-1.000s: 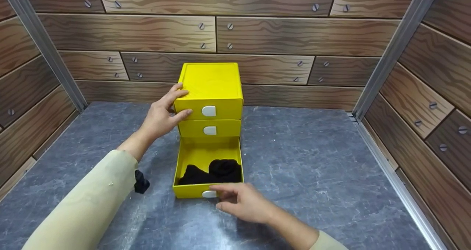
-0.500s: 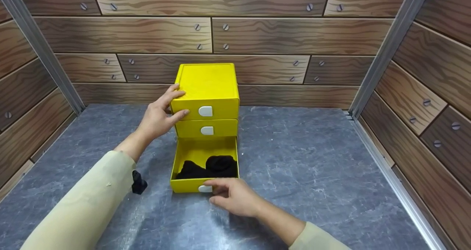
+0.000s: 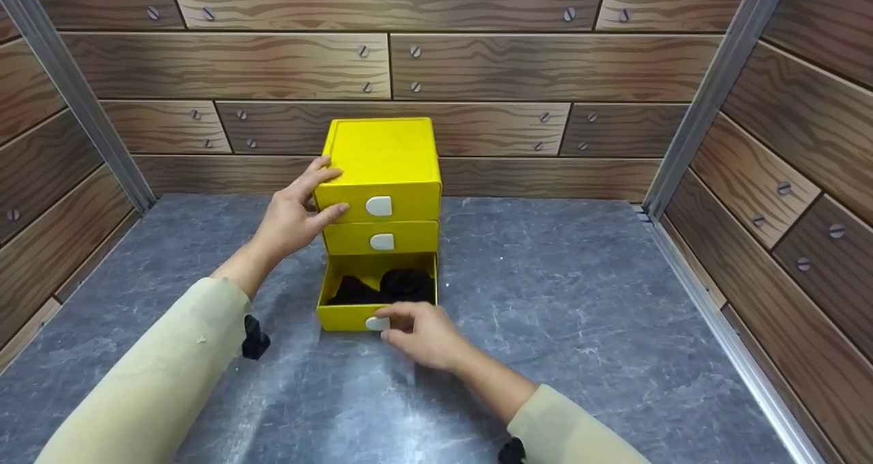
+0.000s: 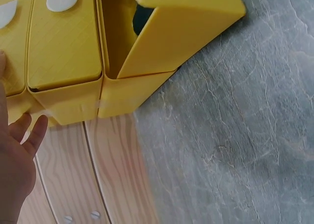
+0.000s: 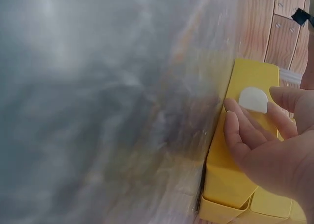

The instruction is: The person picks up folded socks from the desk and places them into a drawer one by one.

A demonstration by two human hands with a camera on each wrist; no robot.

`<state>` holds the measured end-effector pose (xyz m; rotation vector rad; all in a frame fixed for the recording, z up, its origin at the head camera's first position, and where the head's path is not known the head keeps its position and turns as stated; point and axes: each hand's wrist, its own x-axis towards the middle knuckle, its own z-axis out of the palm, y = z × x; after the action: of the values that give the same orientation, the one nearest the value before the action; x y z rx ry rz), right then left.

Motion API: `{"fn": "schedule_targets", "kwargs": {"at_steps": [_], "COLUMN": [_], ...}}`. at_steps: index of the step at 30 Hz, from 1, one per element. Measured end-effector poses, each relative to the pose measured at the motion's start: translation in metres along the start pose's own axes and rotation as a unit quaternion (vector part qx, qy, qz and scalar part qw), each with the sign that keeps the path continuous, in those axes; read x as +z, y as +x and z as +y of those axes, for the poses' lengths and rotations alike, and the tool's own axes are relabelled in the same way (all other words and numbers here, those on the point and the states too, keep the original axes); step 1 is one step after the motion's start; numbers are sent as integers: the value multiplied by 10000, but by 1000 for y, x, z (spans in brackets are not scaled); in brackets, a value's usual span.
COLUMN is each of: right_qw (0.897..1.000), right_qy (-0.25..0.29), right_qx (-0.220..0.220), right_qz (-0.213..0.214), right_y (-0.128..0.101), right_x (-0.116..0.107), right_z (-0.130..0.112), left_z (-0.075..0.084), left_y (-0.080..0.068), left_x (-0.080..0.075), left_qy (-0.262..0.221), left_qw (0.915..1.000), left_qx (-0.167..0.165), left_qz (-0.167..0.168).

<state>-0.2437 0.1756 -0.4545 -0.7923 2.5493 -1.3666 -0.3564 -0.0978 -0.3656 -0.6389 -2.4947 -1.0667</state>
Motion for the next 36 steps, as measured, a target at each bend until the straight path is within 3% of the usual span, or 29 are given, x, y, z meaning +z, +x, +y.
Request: {"fn": "schedule_targets", "kwargs": {"at_steps": [10,19,31,36], "right_qw": [9989,9980,9982,9979], "right_qy": [373,43,265,235], "right_qx": [83,402,120,281], "right_qz": [273,480,522,539], "right_y": [21,39,57,64], "right_x": [-4,-11,-14,-15], "right_z": [8,15,22,24], "left_z": [-2,-2,-3,-2], "left_y": [1,2,2,3], "left_x": [-1,0,0,0], "left_qy": [-7,-17,-15,21], "left_qw": [10000,9999,10000,10000], "left_qx": [9,88,-64,-92], "left_qz": [35,63,19,-19]}}
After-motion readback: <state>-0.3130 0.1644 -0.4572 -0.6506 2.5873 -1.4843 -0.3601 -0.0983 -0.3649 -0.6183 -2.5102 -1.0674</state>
